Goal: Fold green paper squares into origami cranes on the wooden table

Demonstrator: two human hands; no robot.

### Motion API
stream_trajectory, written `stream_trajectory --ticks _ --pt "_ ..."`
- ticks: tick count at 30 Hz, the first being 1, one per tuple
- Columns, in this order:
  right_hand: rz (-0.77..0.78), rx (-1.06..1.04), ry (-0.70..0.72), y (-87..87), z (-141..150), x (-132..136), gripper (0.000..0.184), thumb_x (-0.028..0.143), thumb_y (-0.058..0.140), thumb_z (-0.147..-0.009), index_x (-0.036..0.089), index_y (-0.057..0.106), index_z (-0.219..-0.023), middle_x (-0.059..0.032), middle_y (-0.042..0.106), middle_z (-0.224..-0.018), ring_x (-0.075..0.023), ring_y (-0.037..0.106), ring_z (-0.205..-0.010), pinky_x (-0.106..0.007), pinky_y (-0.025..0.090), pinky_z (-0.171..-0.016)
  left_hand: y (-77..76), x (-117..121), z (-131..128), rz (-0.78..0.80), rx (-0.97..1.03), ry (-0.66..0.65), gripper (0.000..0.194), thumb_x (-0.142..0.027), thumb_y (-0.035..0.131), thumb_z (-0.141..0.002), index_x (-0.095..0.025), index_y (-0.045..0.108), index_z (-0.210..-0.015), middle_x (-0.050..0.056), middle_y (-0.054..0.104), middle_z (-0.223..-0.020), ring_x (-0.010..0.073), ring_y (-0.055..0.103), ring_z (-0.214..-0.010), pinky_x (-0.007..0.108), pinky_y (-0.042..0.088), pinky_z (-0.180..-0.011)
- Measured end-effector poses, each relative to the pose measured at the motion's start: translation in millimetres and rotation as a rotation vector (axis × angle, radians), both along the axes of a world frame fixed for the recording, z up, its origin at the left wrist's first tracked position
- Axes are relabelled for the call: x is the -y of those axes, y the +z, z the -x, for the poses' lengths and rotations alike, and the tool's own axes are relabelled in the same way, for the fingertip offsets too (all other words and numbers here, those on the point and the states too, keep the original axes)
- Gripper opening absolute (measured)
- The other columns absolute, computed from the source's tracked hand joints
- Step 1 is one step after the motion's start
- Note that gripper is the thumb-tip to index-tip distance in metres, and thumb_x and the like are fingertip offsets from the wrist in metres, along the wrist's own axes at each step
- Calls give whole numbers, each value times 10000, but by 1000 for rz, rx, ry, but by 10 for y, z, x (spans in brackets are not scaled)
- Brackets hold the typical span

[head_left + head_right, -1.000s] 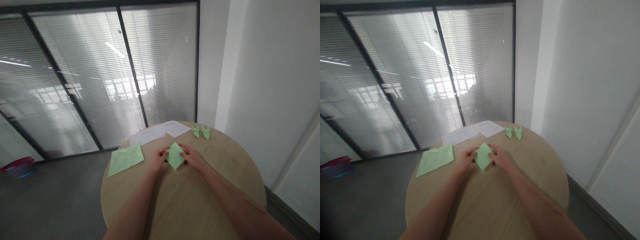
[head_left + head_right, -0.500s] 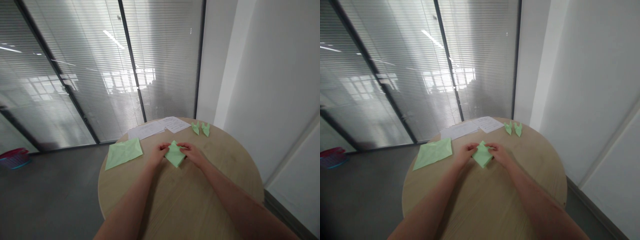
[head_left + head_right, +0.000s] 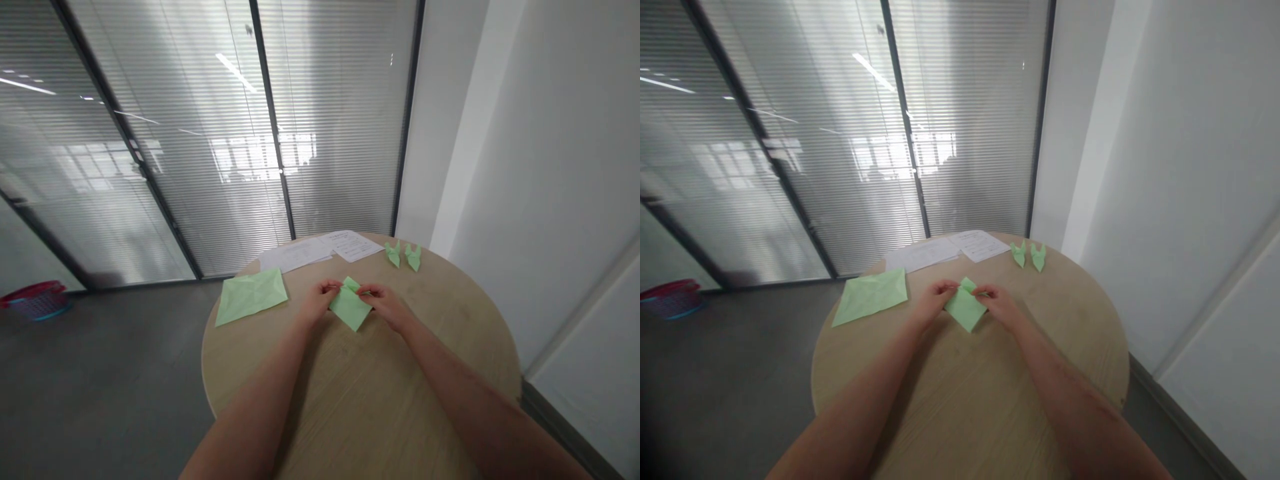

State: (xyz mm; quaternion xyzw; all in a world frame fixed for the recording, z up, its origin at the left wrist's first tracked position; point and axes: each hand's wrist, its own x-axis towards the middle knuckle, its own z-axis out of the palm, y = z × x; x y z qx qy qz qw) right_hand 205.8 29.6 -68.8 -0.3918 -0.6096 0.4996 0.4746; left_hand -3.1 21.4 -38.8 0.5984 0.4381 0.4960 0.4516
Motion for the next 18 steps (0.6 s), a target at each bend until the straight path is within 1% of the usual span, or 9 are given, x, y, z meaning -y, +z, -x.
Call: stream_trajectory --ticks 4,6,7,9,11,13,15,16,18 --pt "-23 -47 12 30 -6 24 265 393 709 -687 161 681 -812 -54 685 -1152 -144 610 -895 -232 470 -761 19 17 -4 -13 -34 6 271 -370 700 -762 -145 751 -904 39 673 -737 133 530 -590 241 390 -552" --pt "23 -108 35 52 -9 37 235 357 697 -670 155 614 -758 -51 653 -1244 -154 617 -918 -239 492 -746 33 24 0 -36 -60 35 240 -343 681 -762 -150 755 -883 35 672 -732 140 533 -605 244 390 -562" --pt "52 -147 50 59 -8 39 230 340 684 -666 157 581 -760 -46 639 -1272 -158 621 -920 -243 504 -733 41 26 5 -54 -73 56 222 -326 671 -760 -152 755 -870 35 676 -737 144 537 -618 245 391 -570" --pt "103 -222 63 64 -1 35 240 324 657 -667 175 545 -818 -37 636 -1261 -160 628 -906 -254 528 -711 54 26 16 -88 -101 93 198 -291 647 -755 -156 755 -852 36 687 -757 150 549 -648 246 396 -586" --pt "140 -255 46 60 16 27 302 351 644 -691 205 555 -940 -34 658 -1165 -159 630 -868 -265 543 -692 66 23 28 -95 -121 111 191 -265 625 -750 -160 754 -846 36 701 -781 154 563 -668 249 407 -609" --pt "182 -229 20 53 41 27 419 444 644 -750 236 562 -1105 -34 665 -1062 -157 628 -823 -270 548 -667 72 19 33 -94 -130 114 193 -245 608 -748 -166 753 -846 35 713 -803 158 580 -686 255 422 -637" --pt "214 -179 13 48 65 39 515 561 607 -812 256 552 -1223 -42 662 -1035 -158 630 -813 -264 544 -646 73 15 31 -93 -132 109 192 -229 597 -744 -168 753 -839 34 718 -802 162 590 -694 261 430 -655" --pt "221 -152 18 47 75 48 535 603 577 -837 255 556 -1242 -49 663 -1044 -158 631 -817 -257 541 -642 73 13 29 -94 -131 103 192 -222 594 -743 -168 752 -836 35 718 -798 163 593 -694 263 432 -658" --pt "218 -101 25 48 87 67 532 635 530 -870 236 585 -1219 -64 666 -1051 -149 627 -807 -235 528 -632 71 13 22 -101 -131 88 188 -212 590 -744 -168 751 -830 35 718 -793 164 594 -692 264 432 -658"
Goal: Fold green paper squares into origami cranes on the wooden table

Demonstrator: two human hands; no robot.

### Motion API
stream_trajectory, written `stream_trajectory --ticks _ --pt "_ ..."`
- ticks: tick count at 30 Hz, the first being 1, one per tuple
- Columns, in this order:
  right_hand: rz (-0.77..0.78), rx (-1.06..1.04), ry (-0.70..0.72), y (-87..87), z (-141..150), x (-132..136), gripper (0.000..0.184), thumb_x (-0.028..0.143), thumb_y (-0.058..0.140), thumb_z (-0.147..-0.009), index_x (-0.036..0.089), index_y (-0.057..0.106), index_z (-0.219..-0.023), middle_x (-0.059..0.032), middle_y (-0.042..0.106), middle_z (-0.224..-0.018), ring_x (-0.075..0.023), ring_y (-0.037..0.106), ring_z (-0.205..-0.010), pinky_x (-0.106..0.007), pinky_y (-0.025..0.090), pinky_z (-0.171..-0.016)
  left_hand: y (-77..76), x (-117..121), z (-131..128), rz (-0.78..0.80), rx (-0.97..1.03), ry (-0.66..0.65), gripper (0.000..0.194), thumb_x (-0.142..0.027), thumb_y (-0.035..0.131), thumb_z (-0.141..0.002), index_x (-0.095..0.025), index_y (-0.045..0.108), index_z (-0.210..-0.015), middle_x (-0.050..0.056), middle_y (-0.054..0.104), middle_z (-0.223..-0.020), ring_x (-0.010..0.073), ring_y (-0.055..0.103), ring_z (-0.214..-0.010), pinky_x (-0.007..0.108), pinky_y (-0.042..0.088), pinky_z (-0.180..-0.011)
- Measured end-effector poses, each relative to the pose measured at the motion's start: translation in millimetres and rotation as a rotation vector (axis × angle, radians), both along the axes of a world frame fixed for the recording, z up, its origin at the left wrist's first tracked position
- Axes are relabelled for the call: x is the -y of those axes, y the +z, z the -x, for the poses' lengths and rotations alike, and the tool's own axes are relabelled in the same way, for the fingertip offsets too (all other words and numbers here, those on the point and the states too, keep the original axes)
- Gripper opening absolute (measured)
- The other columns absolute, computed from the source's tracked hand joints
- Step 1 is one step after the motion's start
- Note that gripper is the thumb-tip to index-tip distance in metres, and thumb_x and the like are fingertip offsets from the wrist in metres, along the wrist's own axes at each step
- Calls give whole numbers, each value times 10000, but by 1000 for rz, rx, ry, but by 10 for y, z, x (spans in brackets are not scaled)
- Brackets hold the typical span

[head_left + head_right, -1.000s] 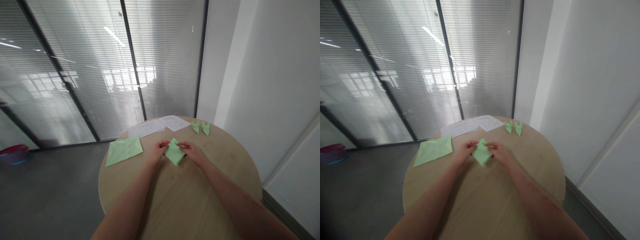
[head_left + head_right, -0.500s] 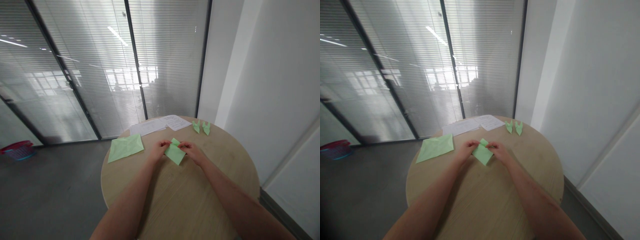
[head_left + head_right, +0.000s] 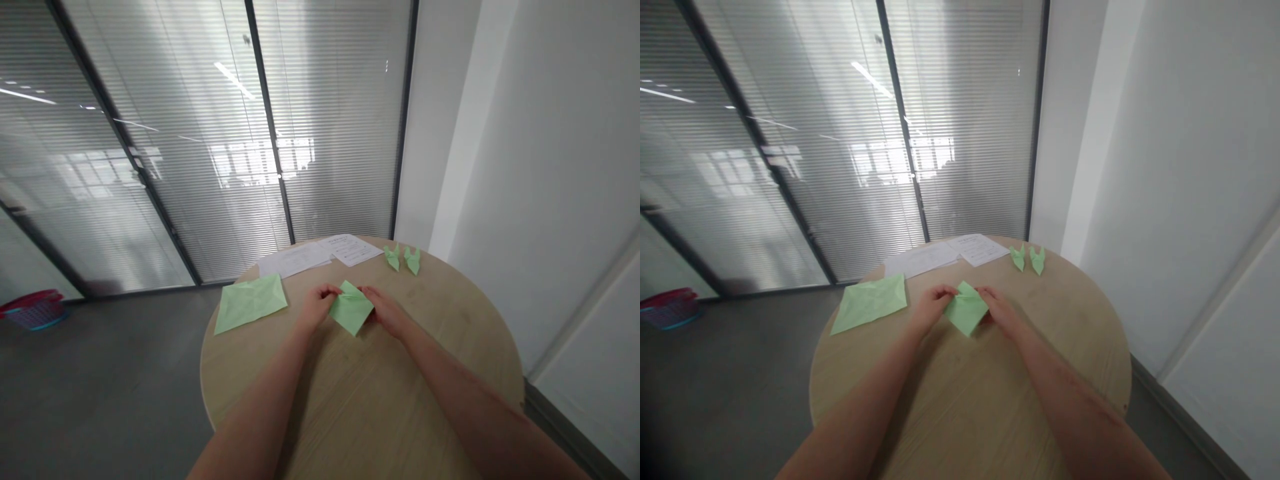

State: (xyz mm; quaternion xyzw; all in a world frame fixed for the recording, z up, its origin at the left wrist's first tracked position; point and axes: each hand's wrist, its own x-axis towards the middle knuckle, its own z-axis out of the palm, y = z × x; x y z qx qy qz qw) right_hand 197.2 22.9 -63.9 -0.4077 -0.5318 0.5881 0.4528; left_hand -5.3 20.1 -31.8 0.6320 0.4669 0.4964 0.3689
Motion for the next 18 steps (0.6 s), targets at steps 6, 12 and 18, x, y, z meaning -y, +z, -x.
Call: stream_trajectory --ticks 6,12,18 --pt "56 39 33 53 -18 38 423 537 585 -888 163 642 -1076 -84 674 -922 -134 601 -712 -233 529 -597 19 24 -18 -61 -45 6 192 -165 564 -748 -164 745 -809 29 700 -752 162 578 -675 257 411 -638" --pt "13 66 116 125 -46 91 462 502 687 -822 154 661 -1125 -75 666 -926 -128 607 -712 -222 524 -562 33 16 -18 -71 -98 61 219 -128 538 -737 -171 745 -796 21 685 -728 165 577 -675 255 412 -632" --pt "-68 132 206 80 -59 74 588 535 750 -753 147 647 -1182 -57 657 -858 -101 562 -618 -188 452 -485 23 -9 -24 -66 -109 55 159 -168 576 -751 -173 734 -766 25 675 -711 172 582 -675 266 427 -638"
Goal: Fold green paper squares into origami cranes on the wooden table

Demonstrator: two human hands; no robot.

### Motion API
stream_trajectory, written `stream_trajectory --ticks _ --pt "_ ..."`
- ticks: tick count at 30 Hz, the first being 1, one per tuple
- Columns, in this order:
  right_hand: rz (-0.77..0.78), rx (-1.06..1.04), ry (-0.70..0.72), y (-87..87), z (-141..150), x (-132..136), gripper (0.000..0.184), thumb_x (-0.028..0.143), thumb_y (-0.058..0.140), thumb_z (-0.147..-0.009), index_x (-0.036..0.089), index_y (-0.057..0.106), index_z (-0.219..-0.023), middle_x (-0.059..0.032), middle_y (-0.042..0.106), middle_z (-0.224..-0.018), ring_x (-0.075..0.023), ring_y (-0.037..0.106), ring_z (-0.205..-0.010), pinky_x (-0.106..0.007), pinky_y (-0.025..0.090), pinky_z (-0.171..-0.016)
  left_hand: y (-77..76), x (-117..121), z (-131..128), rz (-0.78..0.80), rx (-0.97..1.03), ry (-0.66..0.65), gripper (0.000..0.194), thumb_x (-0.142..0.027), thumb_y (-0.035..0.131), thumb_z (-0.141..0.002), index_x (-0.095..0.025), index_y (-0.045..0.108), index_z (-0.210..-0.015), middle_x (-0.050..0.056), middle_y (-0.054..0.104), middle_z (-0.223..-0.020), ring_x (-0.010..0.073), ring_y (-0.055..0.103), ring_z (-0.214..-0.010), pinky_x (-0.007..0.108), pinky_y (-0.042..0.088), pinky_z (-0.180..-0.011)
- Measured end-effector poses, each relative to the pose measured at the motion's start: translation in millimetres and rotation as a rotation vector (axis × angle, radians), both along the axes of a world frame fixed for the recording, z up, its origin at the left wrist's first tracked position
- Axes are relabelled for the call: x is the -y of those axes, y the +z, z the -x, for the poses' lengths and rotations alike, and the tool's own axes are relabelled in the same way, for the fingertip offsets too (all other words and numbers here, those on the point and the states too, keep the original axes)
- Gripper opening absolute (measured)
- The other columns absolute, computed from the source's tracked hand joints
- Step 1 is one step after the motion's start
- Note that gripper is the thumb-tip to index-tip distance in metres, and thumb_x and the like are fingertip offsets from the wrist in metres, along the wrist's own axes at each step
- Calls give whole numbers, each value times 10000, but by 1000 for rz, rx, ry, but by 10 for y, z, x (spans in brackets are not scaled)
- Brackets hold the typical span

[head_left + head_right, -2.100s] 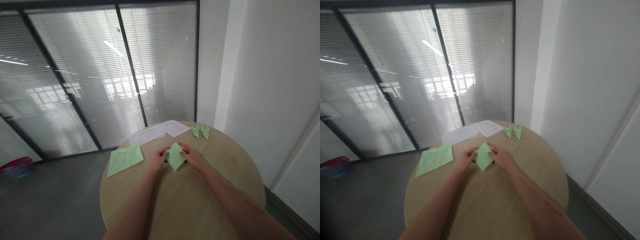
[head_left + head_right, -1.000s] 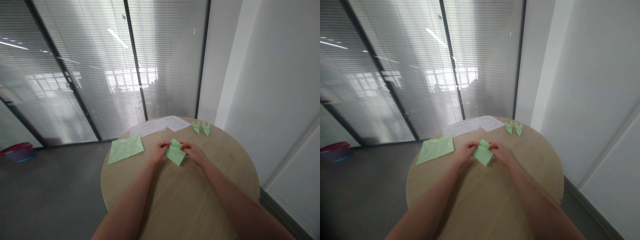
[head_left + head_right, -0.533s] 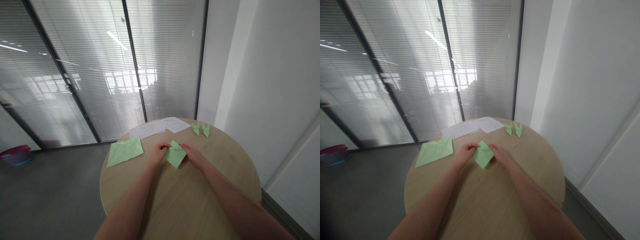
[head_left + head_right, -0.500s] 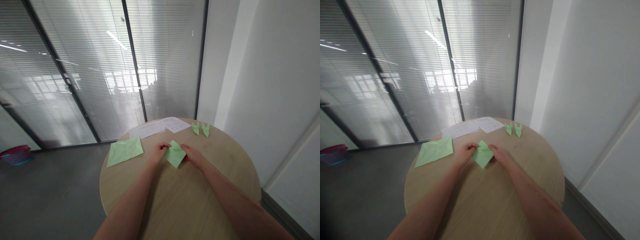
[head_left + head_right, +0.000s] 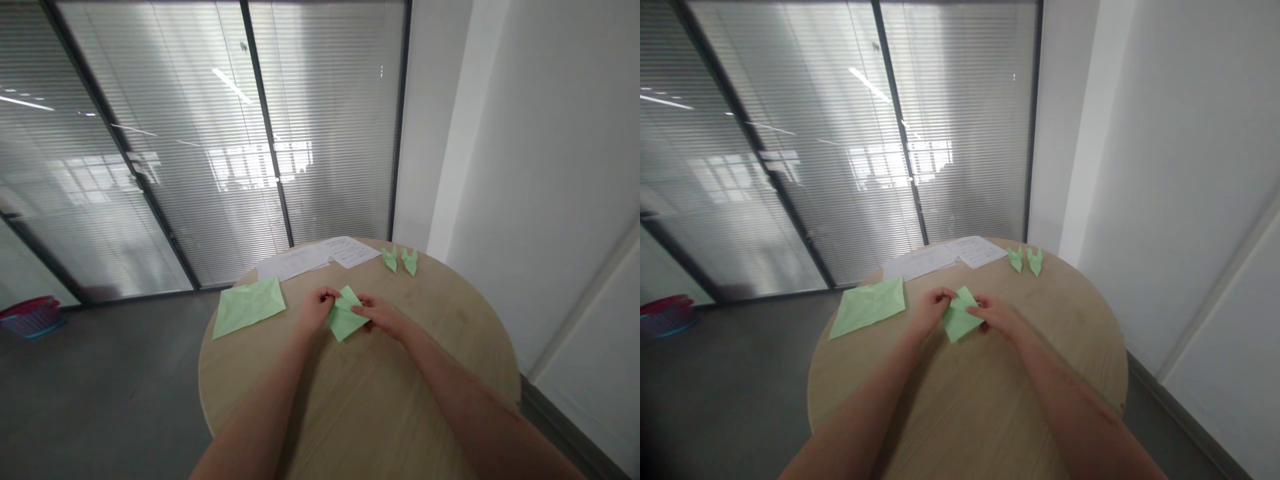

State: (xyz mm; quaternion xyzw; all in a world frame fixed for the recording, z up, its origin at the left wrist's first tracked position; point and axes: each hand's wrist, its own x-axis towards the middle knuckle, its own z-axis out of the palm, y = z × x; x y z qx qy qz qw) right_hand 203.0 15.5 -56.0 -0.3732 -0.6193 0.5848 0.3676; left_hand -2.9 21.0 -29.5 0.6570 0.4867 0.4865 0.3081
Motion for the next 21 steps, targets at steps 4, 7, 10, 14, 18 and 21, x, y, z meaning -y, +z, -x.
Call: stream_trajectory --ticks 4,7,10,14,18,21 --pt "-29 24 -77 -38 8 -38 563 499 743 -753 149 641 -1182 -49 667 -827 -88 534 -560 -176 402 -448 43 55 -28 7 137 -17 241 -317 629 -829 -157 733 -976 61 719 -835 181 624 -735 274 469 -666" --pt "-64 30 -149 -35 13 -55 508 465 722 -769 157 645 -1166 -51 679 -831 -75 527 -549 -156 375 -443 69 109 -44 123 209 -51 465 -427 668 -840 -158 660 -1220 66 720 -873 173 622 -679 263 470 -585" --pt "-93 30 -181 -19 14 -60 481 450 715 -773 167 648 -1156 -60 693 -865 -79 545 -581 -149 378 -456 65 131 -49 211 151 -104 448 -417 746 -776 -146 700 -1130 55 709 -820 166 606 -630 253 458 -533" --pt "-120 18 -161 0 -3 -70 503 478 718 -758 151 660 -1136 -62 688 -845 -90 545 -585 -174 407 -470 47 105 -34 217 108 -72 296 -399 769 -740 -139 728 -873 32 665 -676 160 574 -586 257 439 -526" --pt "-85 8 -110 32 -42 -73 504 467 717 -747 134 654 -1119 -86 706 -915 -110 606 -646 -183 440 -505 40 63 14 201 170 -28 286 -418 747 -755 -141 717 -823 37 668 -679 165 589 -602 262 456 -549" --pt "-64 -8 -79 61 -65 -58 497 421 693 -757 137 641 -1161 -97 711 -975 -130 647 -721 -189 470 -546 21 36 45 209 200 -29 300 -436 746 -755 -144 715 -813 36 666 -677 160 585 -592 263 463 -554"
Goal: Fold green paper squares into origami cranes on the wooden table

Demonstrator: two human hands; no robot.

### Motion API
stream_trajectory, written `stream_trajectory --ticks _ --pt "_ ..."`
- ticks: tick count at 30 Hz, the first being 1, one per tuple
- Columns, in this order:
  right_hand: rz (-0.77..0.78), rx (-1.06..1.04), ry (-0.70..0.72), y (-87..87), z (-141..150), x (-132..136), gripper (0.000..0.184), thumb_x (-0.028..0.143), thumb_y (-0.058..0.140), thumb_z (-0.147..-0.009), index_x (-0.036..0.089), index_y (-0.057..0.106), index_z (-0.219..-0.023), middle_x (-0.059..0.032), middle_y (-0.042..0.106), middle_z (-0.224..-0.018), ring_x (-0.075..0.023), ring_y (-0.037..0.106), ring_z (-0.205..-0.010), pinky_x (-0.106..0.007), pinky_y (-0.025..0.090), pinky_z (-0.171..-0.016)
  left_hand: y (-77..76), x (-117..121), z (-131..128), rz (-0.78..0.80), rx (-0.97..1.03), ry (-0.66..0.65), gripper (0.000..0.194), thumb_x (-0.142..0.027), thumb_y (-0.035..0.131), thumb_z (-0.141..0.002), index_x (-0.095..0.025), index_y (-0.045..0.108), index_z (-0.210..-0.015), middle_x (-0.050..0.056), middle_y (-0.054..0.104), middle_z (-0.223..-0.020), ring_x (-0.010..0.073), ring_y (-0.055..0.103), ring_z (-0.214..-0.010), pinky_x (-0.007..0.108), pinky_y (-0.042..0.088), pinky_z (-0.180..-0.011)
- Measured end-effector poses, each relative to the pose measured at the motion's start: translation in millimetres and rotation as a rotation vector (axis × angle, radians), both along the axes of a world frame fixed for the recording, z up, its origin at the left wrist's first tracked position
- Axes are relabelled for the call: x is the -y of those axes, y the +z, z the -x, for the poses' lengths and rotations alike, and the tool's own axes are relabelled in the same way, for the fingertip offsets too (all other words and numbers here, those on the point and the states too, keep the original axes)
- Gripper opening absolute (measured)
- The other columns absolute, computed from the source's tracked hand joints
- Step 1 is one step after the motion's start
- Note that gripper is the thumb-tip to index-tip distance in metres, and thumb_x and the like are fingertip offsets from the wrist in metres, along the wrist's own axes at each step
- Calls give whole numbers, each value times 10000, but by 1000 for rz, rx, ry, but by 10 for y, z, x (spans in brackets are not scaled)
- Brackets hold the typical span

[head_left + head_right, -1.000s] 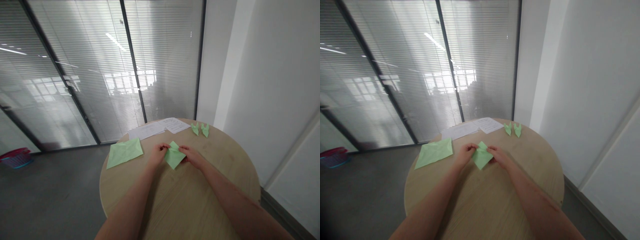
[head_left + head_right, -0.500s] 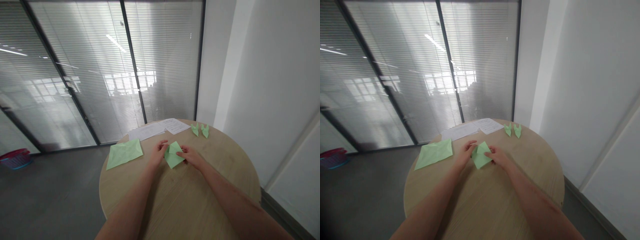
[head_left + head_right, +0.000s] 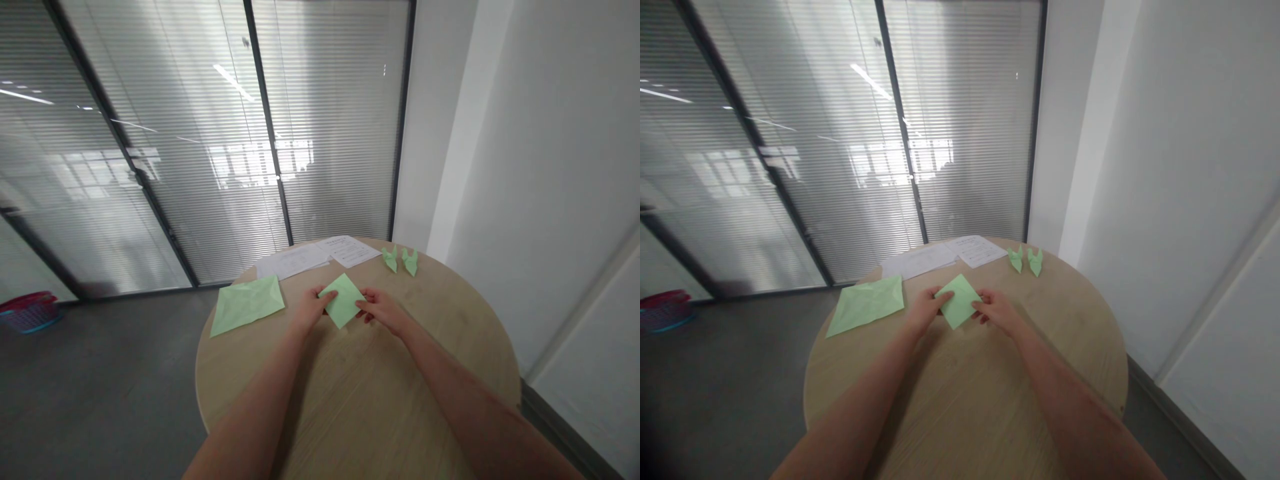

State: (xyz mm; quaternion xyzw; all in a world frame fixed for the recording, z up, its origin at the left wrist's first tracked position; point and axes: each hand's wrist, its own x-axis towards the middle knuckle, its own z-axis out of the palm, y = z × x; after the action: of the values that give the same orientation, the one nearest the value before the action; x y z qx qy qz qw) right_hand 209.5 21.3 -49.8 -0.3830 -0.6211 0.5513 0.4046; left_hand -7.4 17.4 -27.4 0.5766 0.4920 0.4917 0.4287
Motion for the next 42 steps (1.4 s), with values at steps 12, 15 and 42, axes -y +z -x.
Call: stream_trajectory --ticks 12,15,42 --pt "81 -137 42 16 -36 -1 539 422 519 -805 173 629 -1269 -129 667 -1209 -170 659 -898 -219 508 -633 5 3 0 -21 -10 18 282 -427 732 -792 -147 734 -829 43 676 -682 166 593 -589 267 471 -553" --pt "66 -83 -11 -23 -20 -9 528 560 564 -852 157 660 -1179 -132 680 -1145 -163 665 -847 -210 495 -602 10 6 0 -16 -25 4 302 -445 740 -789 -149 737 -847 39 669 -677 163 592 -581 263 474 -548" --pt "74 -159 20 38 7 76 566 594 736 -780 231 630 -1200 -69 691 -1121 -180 655 -903 -276 525 -758 74 87 -35 -160 -176 -176 489 -178 681 -722 -166 665 -1210 24 666 -859 156 569 -691 258 456 -607"
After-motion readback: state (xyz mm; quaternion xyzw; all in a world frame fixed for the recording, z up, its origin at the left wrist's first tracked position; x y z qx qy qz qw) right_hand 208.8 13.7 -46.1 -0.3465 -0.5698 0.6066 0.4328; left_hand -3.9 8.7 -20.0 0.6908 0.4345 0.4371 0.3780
